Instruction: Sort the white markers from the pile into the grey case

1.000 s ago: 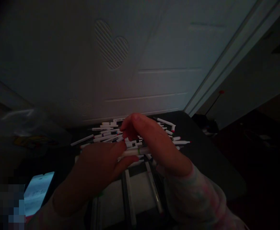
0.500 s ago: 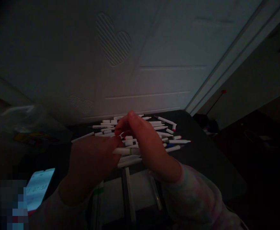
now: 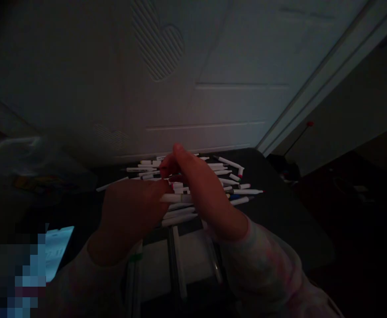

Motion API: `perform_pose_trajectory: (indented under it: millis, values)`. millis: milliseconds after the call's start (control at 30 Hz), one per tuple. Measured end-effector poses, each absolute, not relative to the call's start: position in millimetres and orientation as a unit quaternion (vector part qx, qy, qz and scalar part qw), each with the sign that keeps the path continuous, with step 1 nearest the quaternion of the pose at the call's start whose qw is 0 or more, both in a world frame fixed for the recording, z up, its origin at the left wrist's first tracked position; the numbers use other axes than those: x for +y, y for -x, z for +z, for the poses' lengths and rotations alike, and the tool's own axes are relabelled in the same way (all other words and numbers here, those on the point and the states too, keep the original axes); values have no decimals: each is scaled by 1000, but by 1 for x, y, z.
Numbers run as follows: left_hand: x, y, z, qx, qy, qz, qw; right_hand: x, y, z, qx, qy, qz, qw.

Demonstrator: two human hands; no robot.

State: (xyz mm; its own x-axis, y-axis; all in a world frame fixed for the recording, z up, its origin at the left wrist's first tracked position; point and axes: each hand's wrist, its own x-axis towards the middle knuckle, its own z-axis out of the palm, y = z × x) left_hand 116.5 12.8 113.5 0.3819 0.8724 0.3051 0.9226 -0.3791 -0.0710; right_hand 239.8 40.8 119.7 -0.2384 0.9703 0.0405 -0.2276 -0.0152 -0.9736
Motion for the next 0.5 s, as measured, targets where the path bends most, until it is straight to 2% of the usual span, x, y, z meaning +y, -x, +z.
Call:
perform_pose_trajectory:
  millis: [200,400,500]
  values:
    - [14,-120,109,-549,821,-131,92,46,-241,122,-462,343,610,545]
    - [12,-123,108,-559,819,-132,14,44,-250,121,-526,319,531,583]
    - [12,-122,108,-563,815,-138,-1,42,-253,120,-547,340,508,572]
